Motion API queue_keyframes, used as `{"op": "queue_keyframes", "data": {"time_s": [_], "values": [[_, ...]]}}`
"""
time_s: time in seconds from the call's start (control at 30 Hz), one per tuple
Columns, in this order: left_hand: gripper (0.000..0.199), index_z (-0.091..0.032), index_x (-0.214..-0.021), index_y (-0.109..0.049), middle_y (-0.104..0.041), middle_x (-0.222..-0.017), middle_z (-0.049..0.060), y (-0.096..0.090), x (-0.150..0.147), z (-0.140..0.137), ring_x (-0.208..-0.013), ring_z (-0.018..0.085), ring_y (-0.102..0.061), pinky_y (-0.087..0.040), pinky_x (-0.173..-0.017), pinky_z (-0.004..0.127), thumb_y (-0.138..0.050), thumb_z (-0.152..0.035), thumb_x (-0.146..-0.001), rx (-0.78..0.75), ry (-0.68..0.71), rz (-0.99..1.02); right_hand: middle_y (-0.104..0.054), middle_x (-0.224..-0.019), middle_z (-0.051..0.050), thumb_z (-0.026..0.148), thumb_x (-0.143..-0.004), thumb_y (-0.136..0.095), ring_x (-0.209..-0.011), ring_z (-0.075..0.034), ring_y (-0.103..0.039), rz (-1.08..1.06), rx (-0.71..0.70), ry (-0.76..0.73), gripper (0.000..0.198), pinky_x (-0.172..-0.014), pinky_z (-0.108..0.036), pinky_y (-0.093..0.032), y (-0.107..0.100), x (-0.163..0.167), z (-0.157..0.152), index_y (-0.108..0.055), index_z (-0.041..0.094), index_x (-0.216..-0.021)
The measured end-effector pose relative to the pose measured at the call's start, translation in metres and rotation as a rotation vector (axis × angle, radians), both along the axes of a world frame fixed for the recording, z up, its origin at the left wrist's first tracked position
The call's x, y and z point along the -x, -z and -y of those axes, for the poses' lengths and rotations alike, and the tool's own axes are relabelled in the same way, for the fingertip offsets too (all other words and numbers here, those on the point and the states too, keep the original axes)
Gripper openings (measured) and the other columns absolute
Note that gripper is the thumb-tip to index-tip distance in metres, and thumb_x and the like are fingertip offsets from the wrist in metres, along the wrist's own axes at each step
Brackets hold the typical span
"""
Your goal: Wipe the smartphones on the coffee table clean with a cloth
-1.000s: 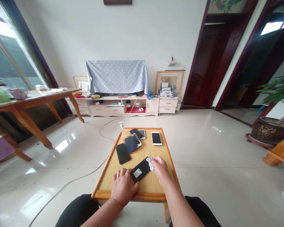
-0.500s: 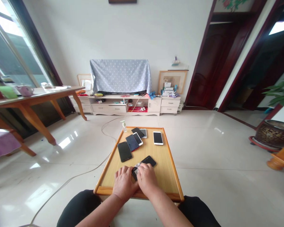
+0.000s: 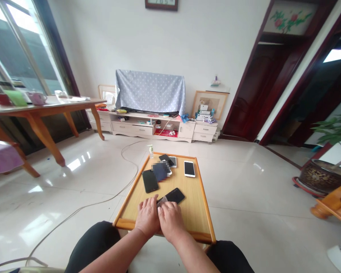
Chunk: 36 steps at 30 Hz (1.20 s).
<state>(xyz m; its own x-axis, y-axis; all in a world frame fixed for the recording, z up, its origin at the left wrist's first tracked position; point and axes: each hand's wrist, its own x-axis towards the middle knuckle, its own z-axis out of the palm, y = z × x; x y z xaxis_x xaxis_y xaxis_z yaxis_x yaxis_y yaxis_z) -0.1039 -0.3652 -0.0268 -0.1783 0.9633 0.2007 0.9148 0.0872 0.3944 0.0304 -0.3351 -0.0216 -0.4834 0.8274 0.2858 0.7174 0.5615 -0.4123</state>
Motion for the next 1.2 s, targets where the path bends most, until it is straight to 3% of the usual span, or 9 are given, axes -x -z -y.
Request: {"op": "queue_keyframes", "data": {"time_s": [0.1, 0.2, 0.4, 0.47, 0.67, 0.87, 0.93, 1.1, 1.2], "values": [[0.062, -0.015, -0.149, -0.037, -0.058, -0.134, 0.015, 0.004, 0.004, 0.002, -0.122, 0.029, -0.049, -0.024, -0.109, 0.045, -0.045, -0.033, -0.09, -0.009, 0.027, 0.011, -0.06, -0.14, -0.005, 0.038, -0.106, -0.022, -0.128, -0.023, -0.05, 0.061, 0.072, -0.021, 0.049, -0.11, -0.039, -0.035, -0.001, 0.012, 0.01, -0.061, 0.026, -0.134], [0.06, -0.016, -0.148, -0.038, -0.059, -0.134, 0.015, 0.004, 0.006, 0.003, -0.123, 0.029, -0.05, -0.024, -0.109, 0.045, -0.043, -0.035, -0.092, -0.022, 0.017, 0.032, -0.041, -0.157, -0.002, 0.044, -0.106, -0.016, -0.147, -0.026, -0.03, 0.178, 0.16, -0.02, 0.053, -0.113, -0.049, -0.03, -0.005, 0.011, -0.003, -0.046, 0.03, -0.148], [0.086, -0.013, -0.149, -0.037, -0.06, -0.134, 0.016, -0.003, 0.007, 0.003, -0.125, 0.032, -0.048, -0.024, -0.11, 0.046, -0.064, -0.043, -0.073, 0.019, 0.013, 0.032, -0.029, -0.162, 0.003, 0.049, -0.105, -0.007, -0.153, -0.028, -0.002, 0.319, 0.274, 0.206, 0.059, -0.118, -0.064, -0.001, -0.023, -0.01, -0.048, -0.038, 0.034, -0.152], [0.086, -0.013, -0.149, -0.037, -0.06, -0.134, 0.016, -0.003, 0.007, 0.002, -0.125, 0.032, -0.049, -0.024, -0.11, 0.046, -0.064, -0.043, -0.072, 0.021, 0.011, 0.032, -0.028, -0.162, 0.004, 0.049, -0.105, -0.005, -0.154, -0.028, -0.001, 0.328, 0.285, 0.191, 0.059, -0.118, -0.064, 0.003, -0.024, -0.009, -0.046, -0.037, 0.035, -0.153], [0.061, -0.017, -0.145, -0.044, -0.059, -0.137, 0.014, -0.001, 0.004, -0.004, -0.122, 0.027, -0.052, -0.025, -0.109, 0.045, -0.048, -0.033, -0.086, -0.034, 0.013, 0.022, -0.028, -0.162, 0.008, 0.049, -0.104, -0.003, -0.154, -0.025, -0.005, 0.27, 0.215, -0.129, 0.057, -0.119, -0.06, 0.007, -0.019, 0.002, -0.027, -0.034, 0.042, -0.152], [0.076, -0.013, -0.142, -0.046, -0.062, -0.13, 0.015, -0.013, -0.002, -0.008, -0.122, 0.03, -0.051, -0.022, -0.112, 0.046, -0.062, -0.04, -0.073, 0.026, 0.007, 0.008, -0.032, -0.161, 0.002, 0.049, -0.105, -0.005, -0.154, -0.027, -0.002, 0.297, 0.284, 0.237, 0.06, -0.117, -0.065, 0.009, -0.033, -0.021, -0.073, -0.039, 0.035, -0.152], [0.071, -0.015, -0.141, -0.048, -0.062, -0.132, 0.015, -0.015, -0.003, -0.01, -0.123, 0.03, -0.051, -0.022, -0.112, 0.046, -0.061, -0.04, -0.075, 0.033, 0.008, -0.001, -0.033, -0.16, 0.001, 0.048, -0.105, -0.01, -0.154, -0.027, -0.004, 0.278, 0.255, 0.21, 0.057, -0.117, -0.065, 0.009, -0.032, -0.023, -0.065, -0.039, 0.034, -0.152], [0.054, -0.017, -0.136, -0.052, -0.062, -0.132, 0.013, -0.014, -0.004, -0.015, -0.123, 0.027, -0.052, -0.023, -0.111, 0.045, -0.051, -0.034, -0.085, 0.023, 0.009, -0.012, -0.041, -0.156, 0.004, 0.044, -0.106, -0.017, -0.153, -0.025, -0.013, 0.147, 0.158, -0.076, 0.049, -0.12, -0.063, 0.001, -0.023, -0.022, -0.025, -0.04, 0.041, -0.15], [0.056, -0.018, -0.133, -0.054, -0.063, -0.129, 0.013, -0.017, -0.005, -0.016, -0.121, 0.028, -0.052, -0.023, -0.111, 0.044, -0.058, -0.037, -0.081, 0.031, 0.017, -0.017, -0.043, -0.155, 0.001, 0.044, -0.106, -0.019, -0.152, -0.028, -0.015, 0.161, 0.164, 0.068, 0.049, -0.118, -0.066, 0.0, -0.027, -0.036, -0.037, -0.043, 0.039, -0.149]]}}
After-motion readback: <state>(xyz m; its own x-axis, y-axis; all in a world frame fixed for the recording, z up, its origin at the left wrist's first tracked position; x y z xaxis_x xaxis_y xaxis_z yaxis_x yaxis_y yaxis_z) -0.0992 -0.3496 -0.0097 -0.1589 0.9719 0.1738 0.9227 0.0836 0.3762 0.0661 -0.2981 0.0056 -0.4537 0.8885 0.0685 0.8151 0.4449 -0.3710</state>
